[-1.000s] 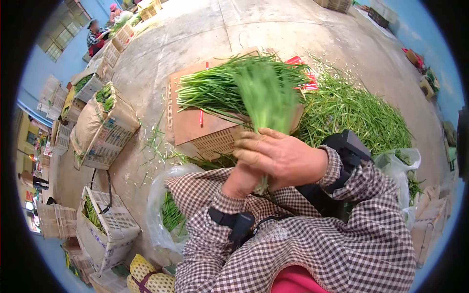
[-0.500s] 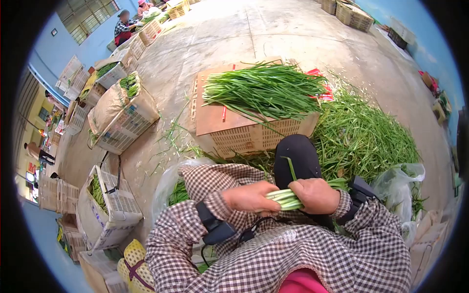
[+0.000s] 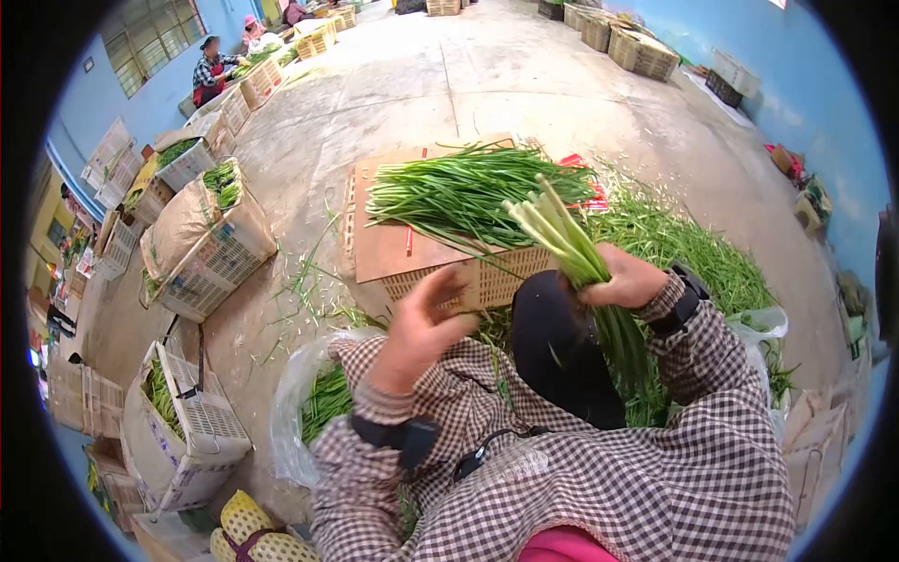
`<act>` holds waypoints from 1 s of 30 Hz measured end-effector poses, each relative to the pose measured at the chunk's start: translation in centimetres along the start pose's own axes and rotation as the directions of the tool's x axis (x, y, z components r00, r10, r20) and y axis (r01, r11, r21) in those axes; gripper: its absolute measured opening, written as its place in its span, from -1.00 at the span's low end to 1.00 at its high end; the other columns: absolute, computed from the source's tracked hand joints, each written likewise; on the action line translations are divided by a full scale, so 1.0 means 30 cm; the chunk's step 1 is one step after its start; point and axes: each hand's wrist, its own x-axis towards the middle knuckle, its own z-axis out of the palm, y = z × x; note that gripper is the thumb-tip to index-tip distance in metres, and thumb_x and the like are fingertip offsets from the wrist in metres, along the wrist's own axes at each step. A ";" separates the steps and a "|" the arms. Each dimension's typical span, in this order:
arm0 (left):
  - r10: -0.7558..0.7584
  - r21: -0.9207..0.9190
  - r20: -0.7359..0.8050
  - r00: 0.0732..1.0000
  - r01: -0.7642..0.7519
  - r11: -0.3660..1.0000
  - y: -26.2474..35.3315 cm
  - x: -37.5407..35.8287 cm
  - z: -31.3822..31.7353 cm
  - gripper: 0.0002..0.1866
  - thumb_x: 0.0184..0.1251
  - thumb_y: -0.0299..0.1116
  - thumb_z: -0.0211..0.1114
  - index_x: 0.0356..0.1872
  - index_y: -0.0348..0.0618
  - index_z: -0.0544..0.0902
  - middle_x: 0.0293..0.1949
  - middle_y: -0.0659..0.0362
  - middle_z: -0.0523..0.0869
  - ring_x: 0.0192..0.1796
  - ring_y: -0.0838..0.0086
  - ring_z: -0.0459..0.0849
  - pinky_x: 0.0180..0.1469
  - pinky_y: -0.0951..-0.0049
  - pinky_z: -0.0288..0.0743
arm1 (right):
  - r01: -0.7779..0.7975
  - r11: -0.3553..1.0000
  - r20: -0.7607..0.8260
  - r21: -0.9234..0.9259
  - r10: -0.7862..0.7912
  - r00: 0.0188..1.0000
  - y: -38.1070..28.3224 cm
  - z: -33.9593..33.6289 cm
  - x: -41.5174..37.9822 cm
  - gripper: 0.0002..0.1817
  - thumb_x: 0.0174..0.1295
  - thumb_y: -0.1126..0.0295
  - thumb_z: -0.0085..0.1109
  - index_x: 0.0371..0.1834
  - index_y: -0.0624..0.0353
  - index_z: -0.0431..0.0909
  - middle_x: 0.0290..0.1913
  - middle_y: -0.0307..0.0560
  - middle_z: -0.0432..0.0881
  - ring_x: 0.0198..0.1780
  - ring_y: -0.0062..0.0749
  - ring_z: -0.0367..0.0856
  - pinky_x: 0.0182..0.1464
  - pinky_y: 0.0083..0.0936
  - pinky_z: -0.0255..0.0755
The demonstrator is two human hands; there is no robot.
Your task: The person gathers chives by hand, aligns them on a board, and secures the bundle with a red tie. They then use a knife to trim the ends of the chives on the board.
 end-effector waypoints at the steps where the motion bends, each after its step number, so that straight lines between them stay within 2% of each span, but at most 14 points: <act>1: 0.050 -0.074 0.081 0.995 -0.044 0.996 -0.003 0.033 0.045 -0.32 0.06 -0.44 0.34 0.24 -0.37 0.27 0.12 -0.04 0.52 0.17 0.30 0.49 0.15 0.42 0.41 | -0.134 0.963 0.139 0.235 0.103 0.985 -0.032 0.021 0.003 -0.69 -0.05 0.43 0.13 -0.21 0.34 0.44 -0.42 -0.13 0.52 -0.41 -0.44 0.51 -0.37 -0.46 0.47; 2: 0.081 -0.240 0.134 0.988 -0.047 0.970 -0.009 0.065 0.099 -0.30 0.06 -0.44 0.34 0.24 -0.37 0.25 0.12 -0.04 0.51 0.18 0.31 0.48 0.18 0.41 0.38 | -0.290 0.853 0.296 0.434 0.169 0.940 -0.054 0.044 0.007 -0.70 -0.04 0.41 0.12 -0.23 0.34 0.44 -0.41 -0.13 0.52 -0.40 -0.45 0.50 -0.38 -0.48 0.48; 4: 0.158 -0.483 0.304 0.939 0.009 0.875 0.027 0.097 0.165 -0.33 0.09 -0.51 0.22 0.28 -0.31 0.21 0.22 -0.03 0.41 0.26 0.26 0.39 0.27 0.28 0.30 | -0.377 0.817 0.388 0.436 0.208 0.898 -0.046 0.095 0.020 -0.68 -0.02 0.38 0.14 -0.21 0.32 0.43 -0.42 -0.10 0.50 -0.42 -0.46 0.49 -0.41 -0.51 0.48; 6: 0.205 -0.737 0.270 0.941 0.064 0.673 0.020 0.109 0.205 -0.37 0.16 -0.42 0.24 0.26 -0.32 0.24 0.18 -0.05 0.46 0.20 0.25 0.45 0.26 0.30 0.32 | -0.494 0.475 0.528 0.728 0.072 0.846 -0.024 0.169 0.020 -0.66 0.01 0.36 0.17 -0.17 0.32 0.42 -0.44 -0.09 0.48 -0.43 -0.43 0.49 -0.44 -0.51 0.47; 8: 0.156 -0.757 0.201 0.967 0.052 0.651 -0.053 0.117 0.205 -0.47 0.23 -0.38 0.24 0.19 -0.33 0.31 0.01 -0.04 0.58 0.10 0.22 0.53 0.20 0.26 0.39 | -0.510 0.381 0.564 0.771 -0.036 0.825 0.068 0.240 0.024 -0.58 0.09 0.27 0.16 -0.07 0.35 0.42 -0.39 -0.04 0.53 -0.36 -0.36 0.54 -0.37 -0.49 0.50; 10: 0.131 -0.899 0.195 0.972 0.124 0.420 -0.114 0.118 0.206 -0.63 0.31 -0.42 0.15 0.08 -0.34 0.38 -0.22 0.03 0.64 -0.03 0.23 0.59 0.10 0.20 0.47 | -0.405 0.598 0.437 0.692 0.099 0.894 0.071 0.281 0.030 -0.54 0.12 0.24 0.14 -0.01 0.37 0.42 -0.28 0.04 0.60 -0.27 -0.32 0.59 -0.19 -0.45 0.50; 12: -0.002 -0.913 0.137 0.991 0.127 0.388 -0.175 0.113 0.193 -0.73 0.34 -0.44 0.11 0.00 -0.34 0.42 -0.38 0.09 0.62 -0.15 0.24 0.62 0.02 0.15 0.50 | -0.420 0.705 0.430 0.571 0.179 0.885 0.164 0.251 0.021 -0.46 0.17 0.19 0.12 0.08 0.41 0.38 -0.10 0.14 0.59 -0.09 -0.28 0.59 0.02 -0.43 0.44; 14: -0.039 -0.926 0.169 0.985 0.172 0.335 -0.254 0.124 0.165 -0.78 0.33 -0.48 0.12 -0.04 -0.34 0.45 -0.36 0.05 0.65 -0.20 0.24 0.67 -0.07 0.25 0.58 | -0.057 0.998 0.220 -0.019 0.060 0.974 0.198 0.199 0.042 -0.41 0.23 0.17 0.07 0.17 0.44 0.31 0.02 0.17 0.53 0.03 -0.26 0.53 0.09 -0.41 0.40; 18: -0.128 -0.861 0.237 0.963 0.269 0.432 -0.228 0.125 0.156 -0.79 0.32 -0.48 0.13 -0.06 -0.32 0.46 -0.35 0.10 0.65 -0.25 0.29 0.67 -0.17 0.27 0.60 | 0.188 0.970 0.025 -0.156 -0.187 0.982 0.009 0.076 0.220 -0.43 0.29 0.20 -0.04 0.23 0.45 0.23 0.12 0.24 0.47 0.13 -0.13 0.47 0.14 -0.38 0.36; 21: -0.047 -0.848 0.297 0.954 0.286 0.445 -0.259 0.155 0.161 -0.75 0.33 -0.45 0.13 -0.01 -0.29 0.46 -0.25 0.06 0.65 -0.16 0.24 0.66 -0.11 0.23 0.60 | 0.285 0.907 0.106 -0.310 -0.264 0.959 -0.030 0.135 0.362 -0.46 0.25 0.26 -0.02 0.19 0.46 0.27 0.08 0.32 0.47 0.04 -0.05 0.54 0.05 -0.35 0.44; 22: -0.035 -0.819 0.323 0.946 0.298 0.491 -0.255 0.156 0.156 -0.74 0.35 -0.43 0.11 0.01 -0.28 0.47 -0.17 0.03 0.64 -0.11 0.21 0.64 -0.06 0.18 0.58 | 0.202 0.913 0.248 -0.354 -0.117 0.962 0.006 0.166 0.382 -0.50 0.24 0.26 0.00 0.16 0.41 0.34 -0.01 0.33 0.52 -0.04 0.03 0.57 0.00 -0.30 0.47; 24: -0.200 -0.888 0.193 0.961 0.257 0.380 -0.260 0.143 0.158 -0.74 0.33 -0.44 0.12 0.00 -0.28 0.48 -0.09 0.04 0.62 -0.08 0.22 0.63 -0.05 0.21 0.59 | 0.443 0.824 0.277 -0.352 -0.360 0.891 0.056 0.216 0.388 -0.54 0.24 0.22 0.01 0.12 0.30 0.42 -0.12 0.28 0.57 -0.14 0.04 0.59 -0.11 -0.26 0.49; 27: -0.066 -0.866 0.290 0.955 0.292 0.407 -0.304 0.139 0.140 -0.75 0.33 -0.45 0.12 -0.01 -0.29 0.49 -0.09 0.06 0.62 -0.07 0.24 0.64 -0.01 0.21 0.59 | 0.295 0.770 0.371 -0.566 -0.081 0.925 0.044 0.195 0.385 -0.53 0.21 0.20 0.09 0.10 0.31 0.42 -0.07 0.21 0.56 -0.05 0.07 0.53 -0.05 -0.21 0.45; 30: -0.117 -0.888 0.274 0.955 0.298 0.350 -0.308 0.142 0.146 -0.74 0.33 -0.45 0.11 0.00 -0.30 0.48 -0.09 0.05 0.62 -0.08 0.26 0.64 -0.01 0.20 0.59 | 0.367 0.694 0.428 -0.620 -0.092 0.899 0.004 0.184 0.387 -0.53 0.22 0.14 0.09 0.04 0.30 0.46 -0.09 0.16 0.58 -0.05 0.06 0.53 -0.06 -0.19 0.45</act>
